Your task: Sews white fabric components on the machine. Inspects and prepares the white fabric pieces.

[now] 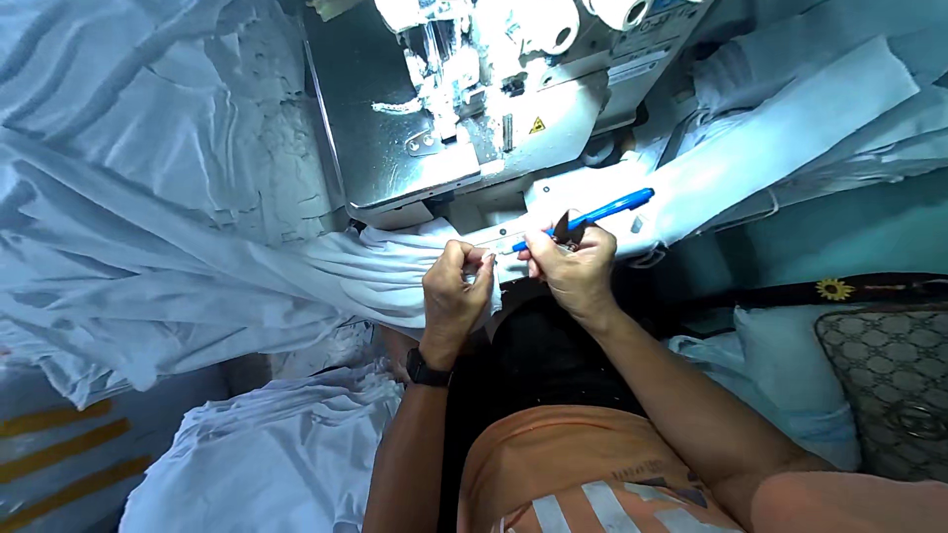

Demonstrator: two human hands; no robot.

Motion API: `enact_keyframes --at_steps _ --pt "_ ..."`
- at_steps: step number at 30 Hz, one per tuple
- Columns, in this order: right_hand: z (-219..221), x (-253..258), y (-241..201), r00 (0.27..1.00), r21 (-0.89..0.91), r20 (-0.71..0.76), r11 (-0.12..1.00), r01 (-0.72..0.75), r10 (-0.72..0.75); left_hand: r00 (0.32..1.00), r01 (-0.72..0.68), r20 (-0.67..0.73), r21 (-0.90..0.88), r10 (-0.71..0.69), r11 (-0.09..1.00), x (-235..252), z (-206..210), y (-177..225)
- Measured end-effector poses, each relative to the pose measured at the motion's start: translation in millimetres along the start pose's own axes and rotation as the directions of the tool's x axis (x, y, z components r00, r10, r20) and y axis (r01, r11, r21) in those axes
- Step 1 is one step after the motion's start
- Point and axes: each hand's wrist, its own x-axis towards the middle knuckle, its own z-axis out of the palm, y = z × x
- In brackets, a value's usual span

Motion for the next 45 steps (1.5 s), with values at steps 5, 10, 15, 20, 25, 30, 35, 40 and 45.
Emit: enact_keyframes --at_steps 5,10,15,20,25,30,35,40,45 --pt "10 4 16 0.988 0.009 -0.046 0.989 0.145 -0.145 1.0 -0.004 -0.015 0.035 0.005 0.999 1 1 0" --pt "11 4 16 0.99 0.013 -0.014 0.99 0.144 -0.143 0.999 -0.014 -0.031 0.039 0.015 0.999 2 2 0" --pt "12 3 15 0.994 0.03 0.009 0.994 0.106 -0.107 0.999 -0.011 -0.038 0.04 0.013 0.999 2 2 0" --pt "12 2 16 0.992 0.005 0.014 0.992 0.127 -0.127 0.999 -0.007 -0.036 0.039 0.008 0.999 1 2 0" --pt "9 3 9 0.998 0.029 -0.051 0.999 0.024 -0.022 0.999 -0.015 -0.041 0.032 0.016 0.999 1 2 0" --pt "10 10 0 0.992 0.124 -0.066 0.987 -0.098 0.106 1.0 -0.025 -0.009 0.048 0.025 0.999 2 1 -2" --pt "7 5 4 0.997 0.069 0.037 0.995 -0.075 0.072 1.0 -0.021 -0.02 0.051 0.022 0.998 2 2 -2" --pt "8 4 6 0.999 0.017 0.035 0.999 -0.029 0.029 0.999 -0.021 -0.027 0.044 0.023 0.999 2 3 -2" --pt "5 10 -5 0.987 0.089 -0.081 0.987 -0.133 0.141 0.998 -0.033 0.061 0.033 0.031 0.999 4 -3 -3"
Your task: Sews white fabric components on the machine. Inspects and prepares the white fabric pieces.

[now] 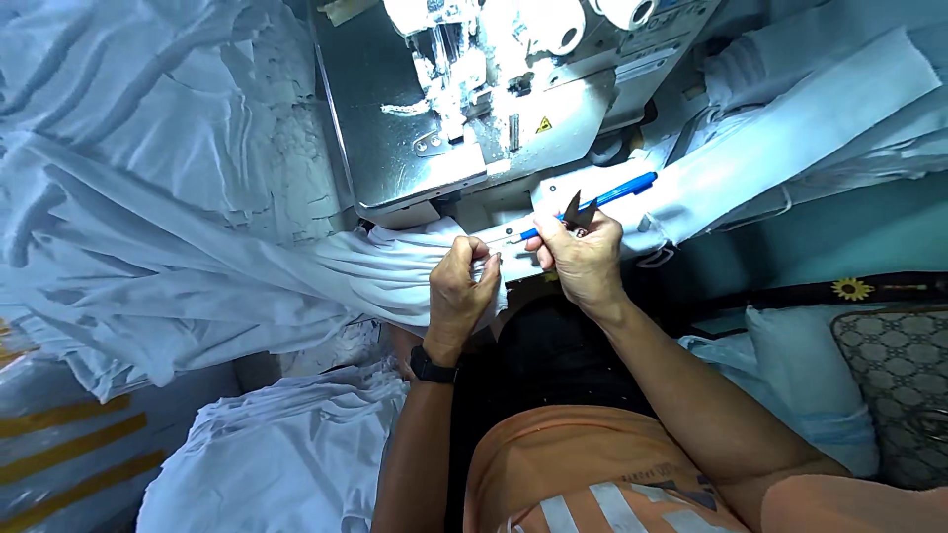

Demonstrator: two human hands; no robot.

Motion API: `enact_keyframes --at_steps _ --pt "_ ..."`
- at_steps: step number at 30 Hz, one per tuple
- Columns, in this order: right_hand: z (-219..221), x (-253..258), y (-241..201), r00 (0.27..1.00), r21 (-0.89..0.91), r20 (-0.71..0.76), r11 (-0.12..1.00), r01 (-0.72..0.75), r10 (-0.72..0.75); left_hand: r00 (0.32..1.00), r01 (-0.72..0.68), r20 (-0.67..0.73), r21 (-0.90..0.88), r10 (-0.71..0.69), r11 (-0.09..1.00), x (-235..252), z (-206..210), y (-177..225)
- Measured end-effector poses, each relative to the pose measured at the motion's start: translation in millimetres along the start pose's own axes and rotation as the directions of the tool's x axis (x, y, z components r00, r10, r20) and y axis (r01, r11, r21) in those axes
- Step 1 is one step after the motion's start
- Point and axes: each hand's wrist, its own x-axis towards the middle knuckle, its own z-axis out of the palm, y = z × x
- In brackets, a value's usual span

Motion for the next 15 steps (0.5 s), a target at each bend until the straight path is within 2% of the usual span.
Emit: enact_keyframes --at_steps 2,3,5,8,10,11,12,13,15 --pt "-14 5 -10 1.0 -0.17 -0.001 0.985 -0.029 0.029 0.973 -0.04 0.224 -0.048 0.05 0.998 6 -17 -1" --pt "-23 10 -16 0.998 -0.311 -0.009 0.948 -0.063 0.063 0.935 -0.073 0.345 -0.051 0.086 0.996 10 -25 -2" --pt "-38 21 -27 0.982 -0.612 -0.052 0.771 -0.174 0.181 0.858 -0.171 0.492 0.003 0.147 0.985 13 -33 -6" --pt "-47 33 -36 0.945 -0.838 -0.082 0.491 -0.238 0.317 0.799 -0.283 0.563 0.04 0.213 0.958 21 -45 -1" --pt "-45 35 -40 0.941 -0.898 -0.075 0.389 -0.207 0.329 0.82 -0.28 0.517 -0.014 0.246 0.96 35 -63 18" --pt "-43 32 -44 0.953 -0.909 -0.049 0.381 -0.166 0.299 0.844 -0.268 0.466 -0.057 0.264 0.962 44 -75 33" --pt "-41 27 -46 0.975 -0.902 -0.006 0.419 -0.102 0.224 0.87 -0.259 0.412 -0.087 0.271 0.962 51 -88 47" --pt "-39 21 -48 0.993 -0.862 0.053 0.507 -0.01 0.109 0.894 -0.248 0.361 -0.096 0.266 0.964 57 -99 58" --pt "-32 9 -53 0.981 -0.656 0.162 0.731 0.189 -0.107 0.933 -0.236 0.264 -0.066 0.245 0.97 72 -109 66"
